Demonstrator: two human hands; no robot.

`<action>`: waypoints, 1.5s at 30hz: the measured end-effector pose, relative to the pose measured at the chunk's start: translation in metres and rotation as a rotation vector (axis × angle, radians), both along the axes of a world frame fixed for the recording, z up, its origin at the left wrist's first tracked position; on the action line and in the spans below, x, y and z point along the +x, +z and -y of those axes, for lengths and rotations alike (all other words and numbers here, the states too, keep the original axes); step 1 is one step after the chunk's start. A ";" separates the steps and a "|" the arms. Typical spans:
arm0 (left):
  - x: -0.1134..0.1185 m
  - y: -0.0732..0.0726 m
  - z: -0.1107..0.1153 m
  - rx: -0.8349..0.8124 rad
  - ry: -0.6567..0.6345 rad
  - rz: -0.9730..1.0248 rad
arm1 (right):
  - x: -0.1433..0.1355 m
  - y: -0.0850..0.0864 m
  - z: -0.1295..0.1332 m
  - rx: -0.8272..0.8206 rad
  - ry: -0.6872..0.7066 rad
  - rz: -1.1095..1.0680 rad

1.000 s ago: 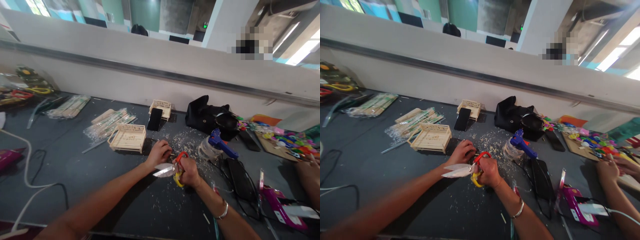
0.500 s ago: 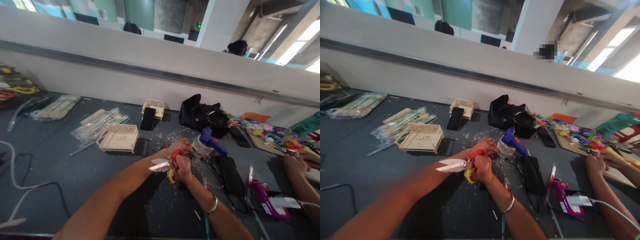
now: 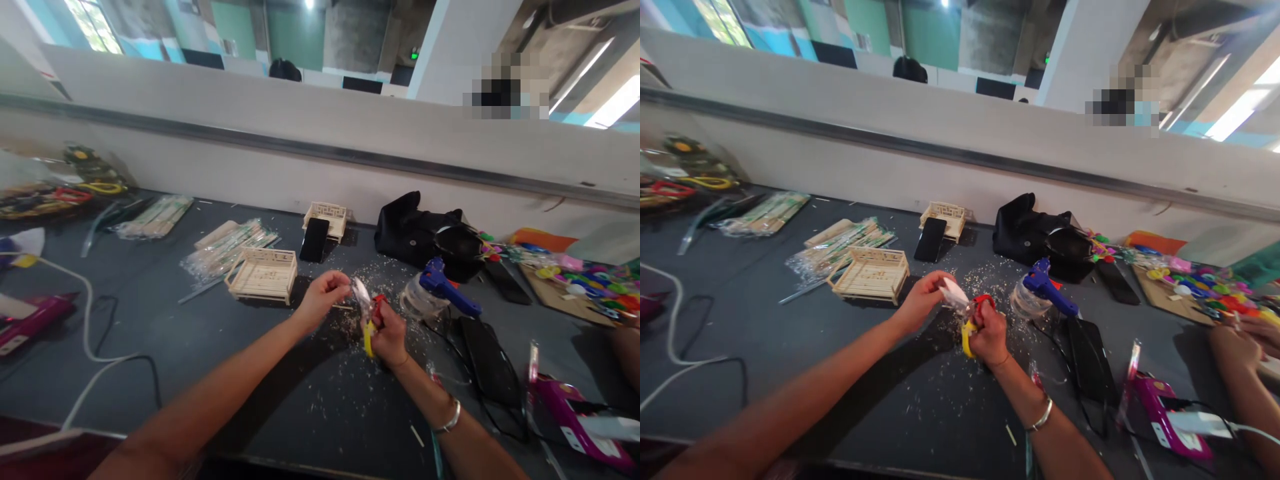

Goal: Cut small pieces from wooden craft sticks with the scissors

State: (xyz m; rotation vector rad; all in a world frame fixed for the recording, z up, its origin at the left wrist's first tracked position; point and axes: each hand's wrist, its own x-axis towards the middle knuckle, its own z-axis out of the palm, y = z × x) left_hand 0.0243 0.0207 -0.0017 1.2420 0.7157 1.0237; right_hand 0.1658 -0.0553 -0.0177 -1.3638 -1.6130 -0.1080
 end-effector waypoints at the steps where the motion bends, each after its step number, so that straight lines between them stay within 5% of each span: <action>1: -0.006 0.003 0.004 -0.045 0.006 0.067 | 0.001 0.000 -0.001 -0.022 -0.010 -0.030; 8: -0.020 0.011 0.011 -0.312 -0.034 0.324 | 0.007 -0.005 -0.004 -0.203 -0.087 -0.118; 15: -0.020 0.013 0.010 -0.313 0.043 0.375 | 0.008 -0.011 -0.007 -0.228 -0.045 -0.204; 26: -0.013 0.008 0.018 -0.416 0.001 0.510 | 0.001 0.007 -0.001 -0.383 -0.134 0.191; 45: -0.007 0.000 0.022 -0.458 -0.015 0.461 | -0.003 0.000 -0.002 -0.319 -0.134 0.374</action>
